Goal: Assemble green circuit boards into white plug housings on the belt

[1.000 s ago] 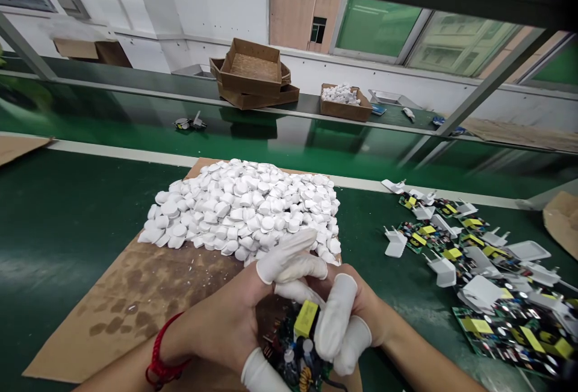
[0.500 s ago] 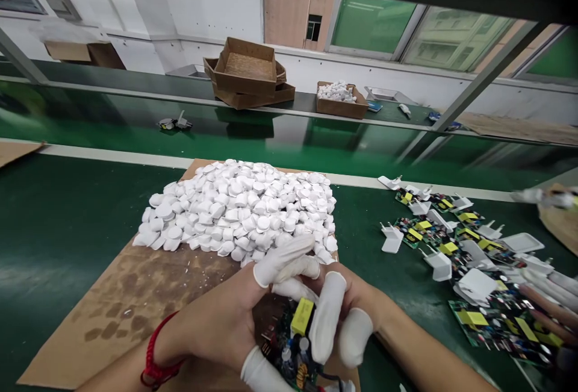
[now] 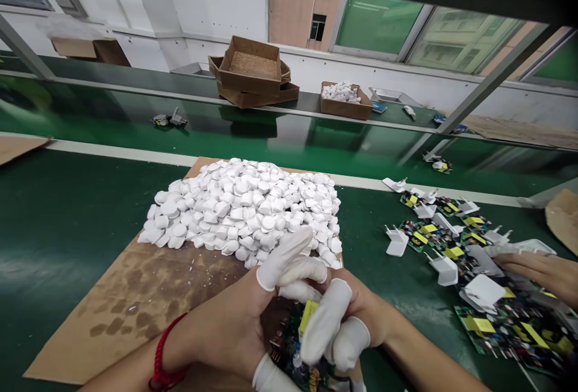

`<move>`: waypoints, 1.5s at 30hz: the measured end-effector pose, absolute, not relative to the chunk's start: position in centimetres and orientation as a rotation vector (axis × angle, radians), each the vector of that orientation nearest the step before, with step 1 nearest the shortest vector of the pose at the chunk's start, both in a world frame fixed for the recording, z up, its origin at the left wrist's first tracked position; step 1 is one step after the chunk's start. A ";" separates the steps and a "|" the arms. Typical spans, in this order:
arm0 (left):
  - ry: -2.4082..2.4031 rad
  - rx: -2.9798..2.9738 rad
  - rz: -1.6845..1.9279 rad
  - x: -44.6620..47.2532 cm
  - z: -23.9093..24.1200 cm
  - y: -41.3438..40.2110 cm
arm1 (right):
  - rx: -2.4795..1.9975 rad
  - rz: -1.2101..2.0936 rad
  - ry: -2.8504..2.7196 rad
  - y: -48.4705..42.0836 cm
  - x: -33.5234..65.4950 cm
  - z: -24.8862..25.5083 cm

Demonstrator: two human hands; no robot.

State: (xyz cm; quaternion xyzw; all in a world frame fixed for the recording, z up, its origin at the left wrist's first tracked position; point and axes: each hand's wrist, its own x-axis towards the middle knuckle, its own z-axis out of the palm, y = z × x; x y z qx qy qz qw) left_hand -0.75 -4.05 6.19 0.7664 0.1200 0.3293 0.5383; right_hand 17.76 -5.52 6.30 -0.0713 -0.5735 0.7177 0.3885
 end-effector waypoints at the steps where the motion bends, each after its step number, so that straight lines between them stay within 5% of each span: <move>1: 0.277 1.788 0.786 -0.7 5.8 -4.1 | -0.165 1.805 -1.479 -5.5 17.9 6.1; 10: 0.232 1.711 0.775 -0.9 5.1 -4.4 | -0.278 1.872 -1.453 -5.3 18.2 6.4; 17: 0.308 1.493 0.856 -0.5 5.3 -4.8 | -0.406 1.623 -1.500 -5.5 19.0 4.7; 27: 0.606 2.030 1.108 -0.2 5.2 -3.7 | -0.712 1.260 -1.285 -5.0 19.3 4.9; 45: 0.510 2.168 1.087 0.2 5.7 -4.0 | -0.620 1.580 -1.328 -5.0 19.5 4.9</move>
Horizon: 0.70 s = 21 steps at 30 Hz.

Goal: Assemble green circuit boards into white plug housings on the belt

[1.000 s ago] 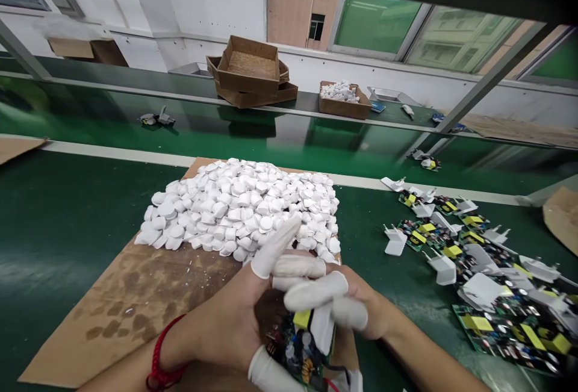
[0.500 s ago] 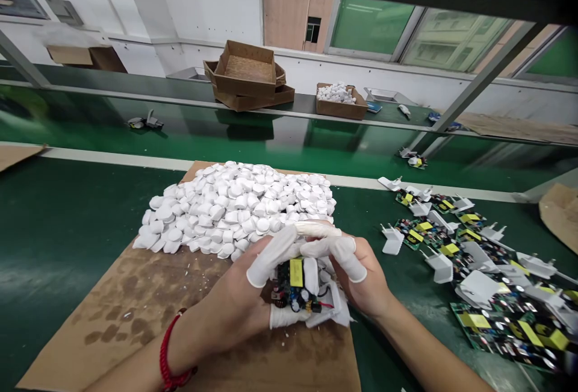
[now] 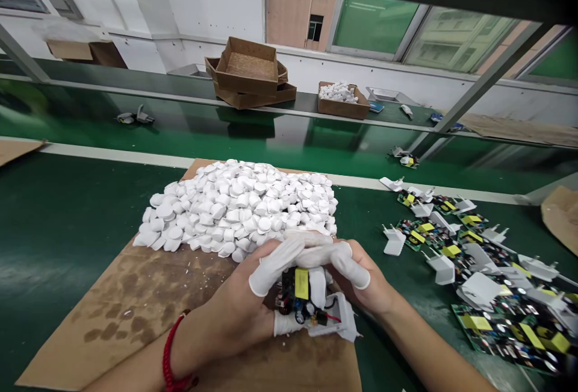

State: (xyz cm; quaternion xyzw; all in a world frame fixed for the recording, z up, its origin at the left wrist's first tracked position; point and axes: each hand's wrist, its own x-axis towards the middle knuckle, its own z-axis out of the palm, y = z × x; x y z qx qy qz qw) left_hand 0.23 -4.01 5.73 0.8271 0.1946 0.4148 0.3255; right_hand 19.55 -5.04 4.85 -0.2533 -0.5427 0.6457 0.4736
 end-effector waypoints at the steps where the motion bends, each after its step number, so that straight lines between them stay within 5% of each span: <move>1: 0.508 2.191 1.123 0.2 5.6 -4.0 | -0.617 1.554 -1.290 -4.9 19.6 4.9; 9: 0.468 2.540 0.984 0.6 5.7 -3.7 | -0.820 1.260 -1.040 -4.0 19.8 5.0; 21: 0.650 2.683 1.056 0.6 5.1 -3.3 | -0.884 1.256 -1.116 -3.2 19.7 3.8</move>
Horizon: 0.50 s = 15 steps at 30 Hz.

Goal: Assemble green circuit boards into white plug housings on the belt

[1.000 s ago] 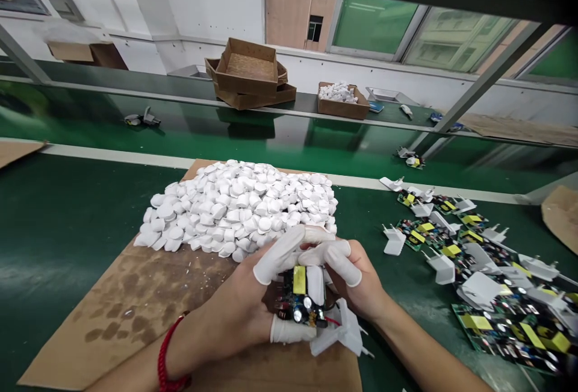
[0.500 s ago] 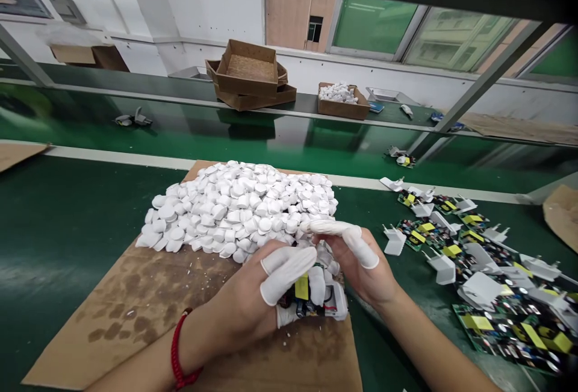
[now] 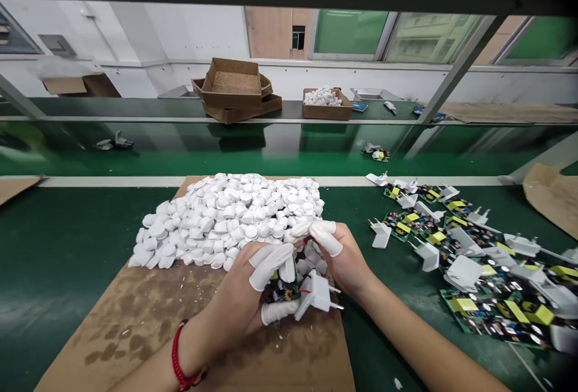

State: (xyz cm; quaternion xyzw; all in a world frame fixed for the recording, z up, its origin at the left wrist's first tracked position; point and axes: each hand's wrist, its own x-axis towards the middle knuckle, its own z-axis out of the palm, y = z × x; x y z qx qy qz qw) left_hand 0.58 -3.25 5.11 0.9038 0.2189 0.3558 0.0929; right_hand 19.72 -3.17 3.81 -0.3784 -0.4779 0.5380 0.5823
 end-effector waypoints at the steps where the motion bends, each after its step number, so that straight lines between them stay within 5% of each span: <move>1: 0.648 2.678 1.053 0.5 5.0 -3.2 | -0.890 1.252 -1.112 -3.1 19.7 3.9; 15: 1.032 2.332 1.275 -0.1 5.7 -3.2 | -0.949 1.109 -1.284 -3.3 18.8 5.5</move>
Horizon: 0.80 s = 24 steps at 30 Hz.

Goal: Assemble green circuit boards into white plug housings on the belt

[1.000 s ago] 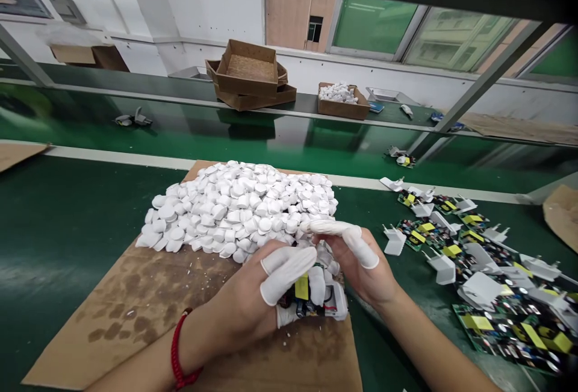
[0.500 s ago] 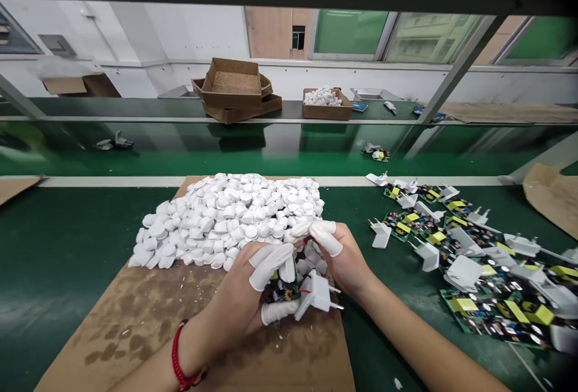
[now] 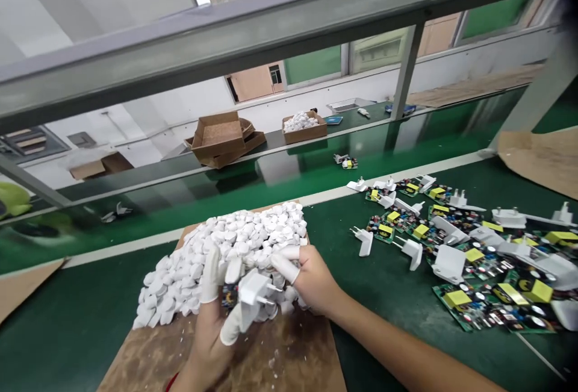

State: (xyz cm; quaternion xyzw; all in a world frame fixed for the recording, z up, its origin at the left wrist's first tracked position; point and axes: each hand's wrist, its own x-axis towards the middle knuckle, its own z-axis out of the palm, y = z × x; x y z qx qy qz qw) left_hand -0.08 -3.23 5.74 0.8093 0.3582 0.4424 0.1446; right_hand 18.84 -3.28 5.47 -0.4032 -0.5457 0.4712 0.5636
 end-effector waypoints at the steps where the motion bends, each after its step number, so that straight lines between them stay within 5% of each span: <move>1: 1.076 2.318 1.298 0.0 6.3 -2.7 | -0.982 1.036 -1.355 -3.3 18.8 5.4; 8: 1.328 2.709 1.014 3.9 12.7 6.0 | -1.011 -0.008 -2.456 -3.5 18.7 4.4; 13: 1.623 2.639 0.764 7.2 12.8 14.4 | -0.910 0.016 -2.723 -3.8 18.6 4.7; 20: 1.717 2.444 -0.267 6.5 10.5 19.3 | -0.900 -0.016 -2.709 -4.0 18.7 5.5; 24: 1.698 2.451 -0.510 7.4 11.0 19.1 | -0.897 -0.036 -2.703 -4.1 18.6 5.6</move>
